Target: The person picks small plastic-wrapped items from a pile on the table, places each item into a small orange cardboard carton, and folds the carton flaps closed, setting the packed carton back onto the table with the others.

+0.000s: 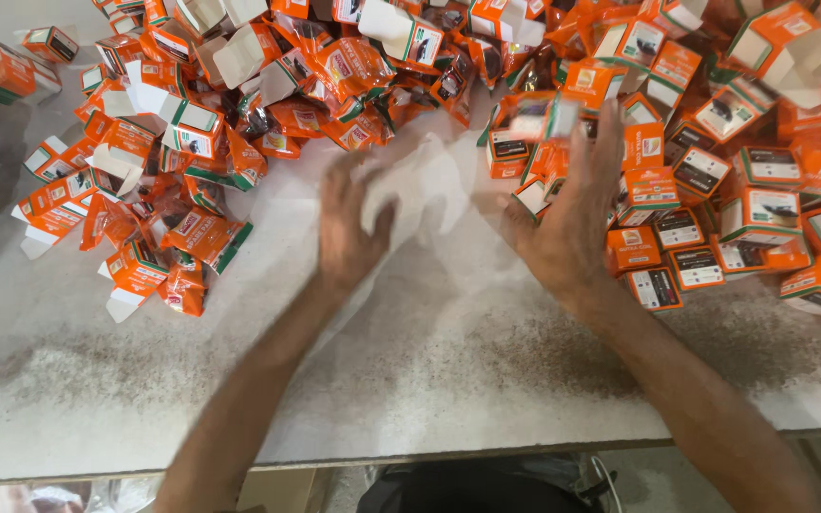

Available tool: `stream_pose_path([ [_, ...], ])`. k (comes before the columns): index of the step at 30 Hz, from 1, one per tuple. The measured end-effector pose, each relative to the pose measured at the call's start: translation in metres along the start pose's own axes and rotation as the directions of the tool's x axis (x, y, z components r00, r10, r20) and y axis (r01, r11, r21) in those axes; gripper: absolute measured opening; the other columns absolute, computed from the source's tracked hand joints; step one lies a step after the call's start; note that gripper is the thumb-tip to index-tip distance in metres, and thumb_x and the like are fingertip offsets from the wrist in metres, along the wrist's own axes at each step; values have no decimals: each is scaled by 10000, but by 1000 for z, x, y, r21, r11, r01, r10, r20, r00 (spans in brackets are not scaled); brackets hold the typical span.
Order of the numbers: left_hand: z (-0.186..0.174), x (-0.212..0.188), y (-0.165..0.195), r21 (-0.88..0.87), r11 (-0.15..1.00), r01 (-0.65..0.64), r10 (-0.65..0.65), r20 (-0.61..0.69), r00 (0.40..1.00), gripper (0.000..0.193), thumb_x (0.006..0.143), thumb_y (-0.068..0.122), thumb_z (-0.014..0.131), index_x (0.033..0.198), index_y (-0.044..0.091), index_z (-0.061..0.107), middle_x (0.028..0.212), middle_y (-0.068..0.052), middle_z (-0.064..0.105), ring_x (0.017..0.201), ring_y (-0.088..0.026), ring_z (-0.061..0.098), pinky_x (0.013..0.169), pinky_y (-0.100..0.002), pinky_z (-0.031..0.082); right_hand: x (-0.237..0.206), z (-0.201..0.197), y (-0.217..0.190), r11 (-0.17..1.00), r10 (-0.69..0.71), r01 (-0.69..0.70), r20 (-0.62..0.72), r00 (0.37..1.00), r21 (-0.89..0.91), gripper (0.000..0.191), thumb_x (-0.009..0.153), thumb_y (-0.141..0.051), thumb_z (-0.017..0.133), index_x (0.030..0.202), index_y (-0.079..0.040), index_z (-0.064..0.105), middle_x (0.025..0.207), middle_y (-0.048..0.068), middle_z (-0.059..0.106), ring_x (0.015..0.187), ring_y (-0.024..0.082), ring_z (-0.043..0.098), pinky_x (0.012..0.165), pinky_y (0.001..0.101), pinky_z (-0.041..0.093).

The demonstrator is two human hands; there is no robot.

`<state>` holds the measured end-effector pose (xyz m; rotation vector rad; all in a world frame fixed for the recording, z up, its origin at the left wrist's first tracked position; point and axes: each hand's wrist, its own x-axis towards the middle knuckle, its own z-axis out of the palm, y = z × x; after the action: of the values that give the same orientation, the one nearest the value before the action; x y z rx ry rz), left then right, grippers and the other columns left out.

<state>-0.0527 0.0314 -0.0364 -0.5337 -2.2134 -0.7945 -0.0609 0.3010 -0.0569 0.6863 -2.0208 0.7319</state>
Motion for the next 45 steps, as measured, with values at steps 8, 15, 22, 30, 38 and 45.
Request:
stream_pose_path([
  [8,36,153,-29,529,820,-216,168,139,976,833,680,12,701,1483,106,500,1581,-177,367,1442,-414,351,1134,-610,292,-19,14,-28,977,-153,99,293,944,190,663,993,-234,700,1526,-68,341,1596,262,333,1500,476,350,1244,593,328],
  [15,41,166,-20,494,710,-502,381,331,863,221,1006,42,694,1222,38,645,1325,-113,578,1270,-274,538,1222,-561,363,-21,9,-23,962,-72,-16,308,949,274,676,991,-191,698,1519,9,327,1591,266,360,1476,476,386,1223,556,357],
  [22,20,48,18,79,396,-915,870,288,401,241,892,137,715,1107,44,657,1230,-114,644,1254,-289,604,1056,-467,559,-21,15,-32,929,218,-354,613,759,108,519,930,-274,674,1362,-62,478,1260,172,611,1238,319,588,1074,457,482],
  [30,37,73,-40,626,765,-152,1,235,972,582,703,106,648,1277,30,591,1355,-286,478,1113,-444,583,832,-549,544,-24,20,-37,842,142,-386,537,831,376,605,1000,-276,661,1412,59,371,1301,255,556,1229,403,540,1055,501,421],
  [38,23,12,-18,318,947,50,-202,466,862,340,935,102,663,1269,75,603,1265,-213,579,1091,-391,638,875,-515,562,-26,8,-32,816,100,-409,599,795,408,660,861,-109,750,1418,8,416,1326,220,561,1288,396,531,1087,470,419],
  [45,-13,-46,42,-141,979,-145,146,-5,989,479,774,-95,699,1205,79,583,1235,-206,583,961,-369,692,812,-461,599,-25,10,-32,806,215,-510,655,724,300,600,778,-153,836,1309,-39,582,1130,175,657,1118,359,632,968,432,498],
])
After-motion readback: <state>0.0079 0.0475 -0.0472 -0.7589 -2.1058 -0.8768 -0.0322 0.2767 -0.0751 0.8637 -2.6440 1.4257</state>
